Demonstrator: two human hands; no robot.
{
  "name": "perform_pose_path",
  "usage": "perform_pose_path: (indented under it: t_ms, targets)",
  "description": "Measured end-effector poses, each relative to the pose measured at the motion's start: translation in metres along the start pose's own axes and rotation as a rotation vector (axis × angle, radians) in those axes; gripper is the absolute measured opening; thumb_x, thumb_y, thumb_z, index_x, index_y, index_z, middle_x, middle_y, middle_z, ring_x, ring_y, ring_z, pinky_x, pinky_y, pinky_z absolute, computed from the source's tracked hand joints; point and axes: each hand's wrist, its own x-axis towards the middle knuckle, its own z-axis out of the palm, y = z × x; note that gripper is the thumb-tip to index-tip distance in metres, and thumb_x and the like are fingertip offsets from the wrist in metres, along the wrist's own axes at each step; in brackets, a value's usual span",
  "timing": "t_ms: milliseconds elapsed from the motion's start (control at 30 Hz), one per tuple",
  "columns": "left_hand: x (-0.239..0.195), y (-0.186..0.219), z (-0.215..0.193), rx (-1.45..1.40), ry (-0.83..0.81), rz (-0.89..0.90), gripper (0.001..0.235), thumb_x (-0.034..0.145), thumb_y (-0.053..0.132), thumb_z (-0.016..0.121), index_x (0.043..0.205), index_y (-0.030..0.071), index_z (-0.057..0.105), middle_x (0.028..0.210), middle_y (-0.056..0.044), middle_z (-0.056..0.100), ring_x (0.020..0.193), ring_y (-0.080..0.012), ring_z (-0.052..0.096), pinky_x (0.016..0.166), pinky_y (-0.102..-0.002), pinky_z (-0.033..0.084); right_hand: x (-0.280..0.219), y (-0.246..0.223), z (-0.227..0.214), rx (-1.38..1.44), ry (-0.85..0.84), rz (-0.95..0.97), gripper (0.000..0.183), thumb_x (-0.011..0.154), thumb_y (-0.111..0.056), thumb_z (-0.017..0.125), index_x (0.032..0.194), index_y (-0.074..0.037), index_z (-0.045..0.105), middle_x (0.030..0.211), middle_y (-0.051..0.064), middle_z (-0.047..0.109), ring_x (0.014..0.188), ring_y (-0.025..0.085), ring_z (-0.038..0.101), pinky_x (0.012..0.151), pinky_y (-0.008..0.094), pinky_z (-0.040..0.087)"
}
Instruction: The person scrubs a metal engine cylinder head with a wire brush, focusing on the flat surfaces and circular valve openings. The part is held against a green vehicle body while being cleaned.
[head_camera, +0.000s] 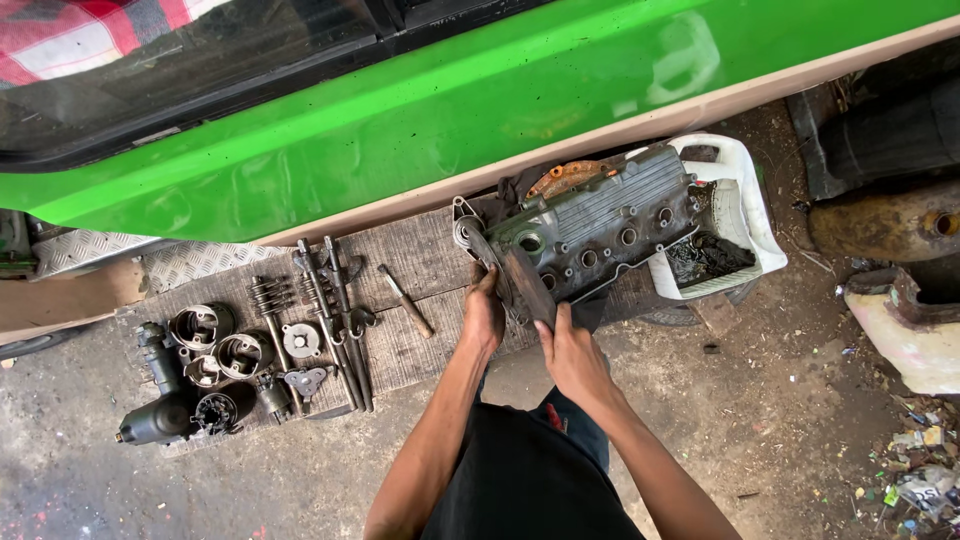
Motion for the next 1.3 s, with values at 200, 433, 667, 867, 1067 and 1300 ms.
perform_pose_path:
  t_ms: [200, 433, 667, 867, 1067, 1300]
  targets:
    - [-0.002, -0.002, -0.005, -0.14, -0.079, 0.075, 0.069, 0.105, 0.049, 0.04, 0.157, 0.004, 0.035, 0.164, -0.012, 0.036, 0.149, -0.0255, 0.035, 0.125, -0.04, 0.021, 0.025, -0.018, 0.004, -0.01, 0.036, 0.01, 0.056, 0.106, -0.031, 0.046, 0.138, 0.015, 0.039, 0.06, 0.029, 0.065, 0.053, 0.045, 0.069, 0.046, 0.051, 0.055]
    - [0.002, -0.015, -0.013, -0.14, 0.005, -0.025, 0.073, 0.104, 0.051, 0.036, 0.16, 0.006, 0.029, 0.165, -0.01, 0.034, 0.151, -0.0252, 0.032, 0.124, -0.039, 0.02, -0.007, -0.018, -0.002, 0.072, -0.1, 0.084, 0.055, 0.105, -0.03, 0.047, 0.135, 0.016, 0.037, 0.06, 0.028, 0.065, 0.052, 0.041, 0.071, 0.041, 0.049, 0.056]
    - [-0.007, -0.003, -0.024, 0.022, -0.031, -0.047, 0.067, 0.102, 0.028, 0.048, 0.161, 0.006, 0.023, 0.163, -0.011, 0.036, 0.151, -0.0236, 0.032, 0.125, -0.04, 0.018, 0.018, -0.022, 0.008, 0.14, -0.114, 0.071, 0.057, 0.106, -0.031, 0.045, 0.138, 0.015, 0.036, 0.058, 0.027, 0.066, 0.048, 0.041, 0.07, 0.04, 0.049, 0.053]
    - [-0.009, 0.005, -0.02, 0.005, -0.092, -0.024, 0.07, 0.1, 0.009, 0.056, 0.16, 0.0, 0.022, 0.159, -0.014, 0.041, 0.144, -0.025, 0.04, 0.121, -0.042, 0.029, -0.003, -0.002, 0.009, 0.06, 0.008, 0.036, 0.059, 0.103, -0.032, 0.05, 0.137, 0.015, 0.038, 0.058, 0.032, 0.063, 0.054, 0.048, 0.069, 0.042, 0.054, 0.051]
    - [0.001, -0.012, -0.029, 0.086, -0.073, 0.02, 0.072, 0.097, 0.0, 0.057, 0.16, -0.001, 0.021, 0.161, -0.019, 0.039, 0.142, -0.0271, 0.042, 0.118, -0.039, 0.034, 0.023, -0.009, 0.006, 0.136, 0.079, -0.013, 0.054, 0.106, -0.032, 0.051, 0.134, 0.013, 0.04, 0.064, 0.032, 0.064, 0.061, 0.051, 0.068, 0.046, 0.055, 0.052]
    - [0.018, -0.032, -0.042, 0.288, -0.005, 0.1, 0.072, 0.098, 0.001, 0.056, 0.16, 0.0, 0.019, 0.166, -0.018, 0.032, 0.15, -0.0256, 0.034, 0.121, -0.035, 0.03, -0.004, -0.012, 0.0, 0.112, 0.011, 0.043, 0.059, 0.104, -0.034, 0.05, 0.138, 0.012, 0.035, 0.07, 0.037, 0.065, 0.065, 0.055, 0.068, 0.048, 0.056, 0.052]
